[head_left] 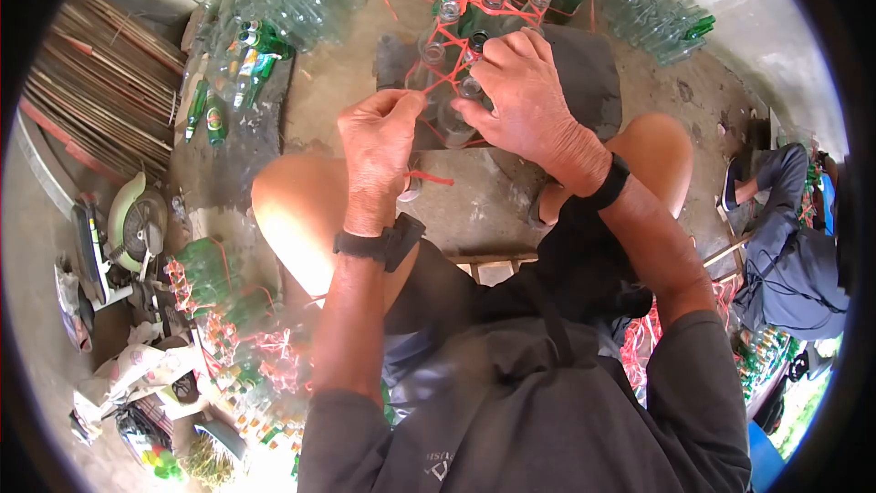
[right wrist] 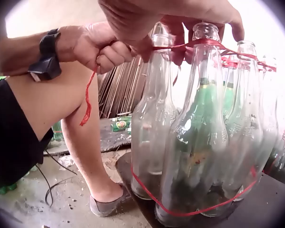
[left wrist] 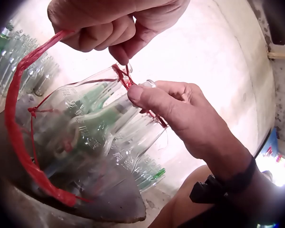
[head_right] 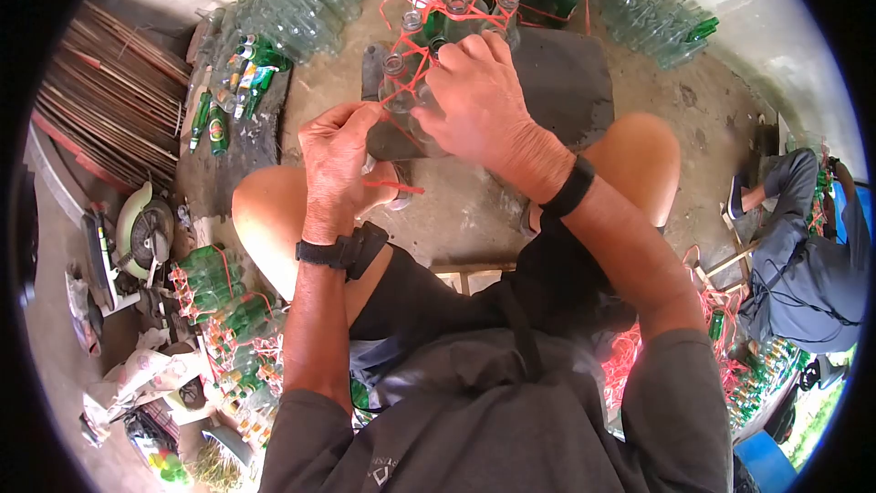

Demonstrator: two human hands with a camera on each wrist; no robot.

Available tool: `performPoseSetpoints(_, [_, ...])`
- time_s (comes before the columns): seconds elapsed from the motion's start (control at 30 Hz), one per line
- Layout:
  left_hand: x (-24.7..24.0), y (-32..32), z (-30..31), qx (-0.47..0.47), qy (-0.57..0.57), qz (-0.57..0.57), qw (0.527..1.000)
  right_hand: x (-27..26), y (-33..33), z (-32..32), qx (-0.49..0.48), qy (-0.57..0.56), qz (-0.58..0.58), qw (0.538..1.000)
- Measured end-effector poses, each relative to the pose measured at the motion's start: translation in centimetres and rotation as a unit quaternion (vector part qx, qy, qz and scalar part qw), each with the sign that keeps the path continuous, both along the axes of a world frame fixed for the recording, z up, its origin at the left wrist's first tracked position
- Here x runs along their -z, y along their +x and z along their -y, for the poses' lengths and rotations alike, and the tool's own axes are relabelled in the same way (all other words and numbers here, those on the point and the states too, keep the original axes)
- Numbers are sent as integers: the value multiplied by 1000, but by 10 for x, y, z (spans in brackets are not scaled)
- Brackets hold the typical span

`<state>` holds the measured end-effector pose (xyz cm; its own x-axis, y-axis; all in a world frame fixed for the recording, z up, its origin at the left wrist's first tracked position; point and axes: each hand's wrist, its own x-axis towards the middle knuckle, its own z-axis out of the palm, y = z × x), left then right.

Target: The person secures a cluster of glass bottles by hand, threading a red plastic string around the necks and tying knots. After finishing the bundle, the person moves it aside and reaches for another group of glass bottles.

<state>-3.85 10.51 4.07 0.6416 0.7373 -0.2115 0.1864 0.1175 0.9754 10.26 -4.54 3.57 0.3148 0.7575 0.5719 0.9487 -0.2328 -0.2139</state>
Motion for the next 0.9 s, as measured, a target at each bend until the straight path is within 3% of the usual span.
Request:
performPoseSetpoints(0.23, [-7, -5, 23, 11, -19, -11, 1000, -12, 26, 14, -97, -54, -3, 994])
performPoseSetpoints(0.43, [9, 2, 52, 17, -34, 52, 998, -28, 48, 26, -146, -116, 11, 983])
performPoseSetpoints(0.9, [12, 27, 98, 42, -112, 74, 990, -48, 79, 53, -126, -198, 89, 968])
